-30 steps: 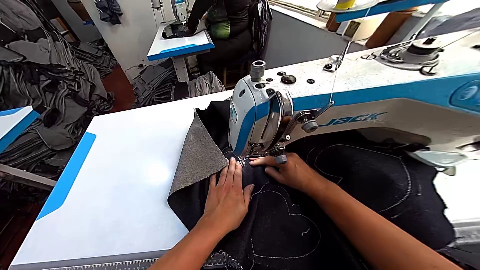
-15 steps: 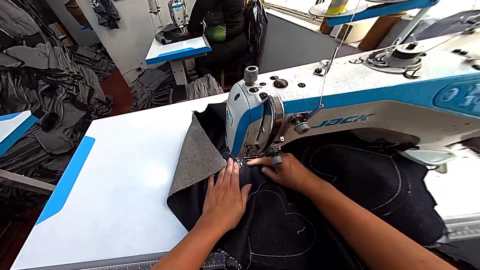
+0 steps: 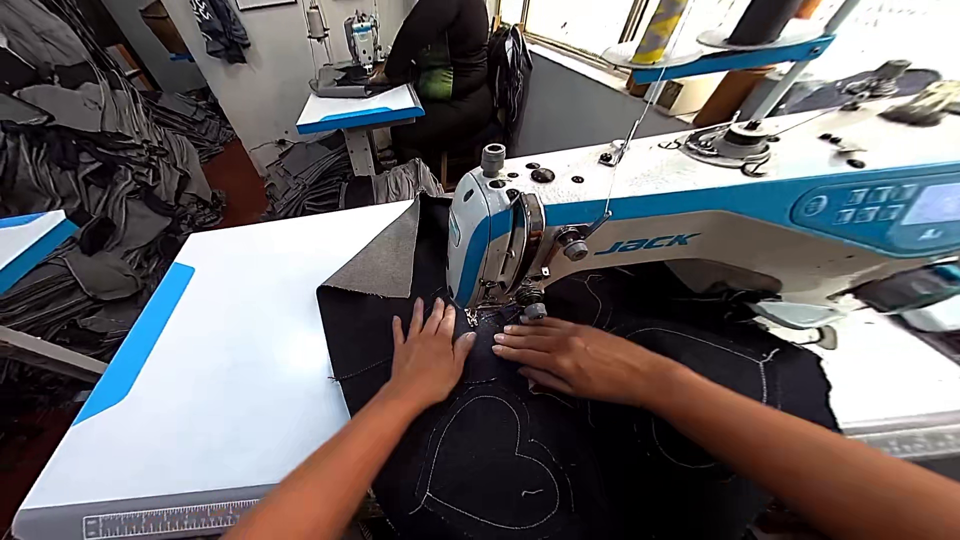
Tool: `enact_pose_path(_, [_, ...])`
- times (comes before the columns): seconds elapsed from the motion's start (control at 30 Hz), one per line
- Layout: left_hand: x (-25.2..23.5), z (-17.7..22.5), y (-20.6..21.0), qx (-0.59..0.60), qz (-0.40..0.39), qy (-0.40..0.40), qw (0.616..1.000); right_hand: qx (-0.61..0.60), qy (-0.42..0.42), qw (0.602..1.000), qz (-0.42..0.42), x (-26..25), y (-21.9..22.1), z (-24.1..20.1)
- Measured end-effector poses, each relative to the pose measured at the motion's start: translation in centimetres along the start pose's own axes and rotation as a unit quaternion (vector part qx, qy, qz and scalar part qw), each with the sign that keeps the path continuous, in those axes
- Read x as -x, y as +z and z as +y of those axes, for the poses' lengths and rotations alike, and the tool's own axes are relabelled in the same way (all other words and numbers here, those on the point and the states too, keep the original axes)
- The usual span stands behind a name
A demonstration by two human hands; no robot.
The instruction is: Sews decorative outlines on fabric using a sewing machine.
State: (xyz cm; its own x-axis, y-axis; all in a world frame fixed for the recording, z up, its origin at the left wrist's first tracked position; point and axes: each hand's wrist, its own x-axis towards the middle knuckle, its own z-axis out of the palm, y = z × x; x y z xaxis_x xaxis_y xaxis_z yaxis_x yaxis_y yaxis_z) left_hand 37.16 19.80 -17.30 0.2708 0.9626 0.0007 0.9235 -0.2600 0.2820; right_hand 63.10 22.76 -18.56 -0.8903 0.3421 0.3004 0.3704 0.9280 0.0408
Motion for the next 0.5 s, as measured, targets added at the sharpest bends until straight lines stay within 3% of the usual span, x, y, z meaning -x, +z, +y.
enact_pose_path(0.07, [0.3,0.9,1.4,-0.005,0.022,-0.041,0.999,0.004,-0.063,0.998,0.012,0.3,-0.1,2.0])
enact_pose_path(0.17, [-0.3,-0.5,1.4,-0.039,0.03,0.003,0.999,-0.021,-0.011,0.998,0.052,0.9,1.5,1.2])
enact_pose_path(0.33, [-4.4,-5.5,-0.1,-0.045,-0.012,0.223,0.974,0.024,0.221,0.969,0.108,-1.4,3.5,-7.8])
enact_pose_path(0.5, [-7.8,-7.9,-0.9,-0.044,-0.026,0.382,0.923,0.116,0.318,0.932,0.126,-4.9,5.1,-12.2])
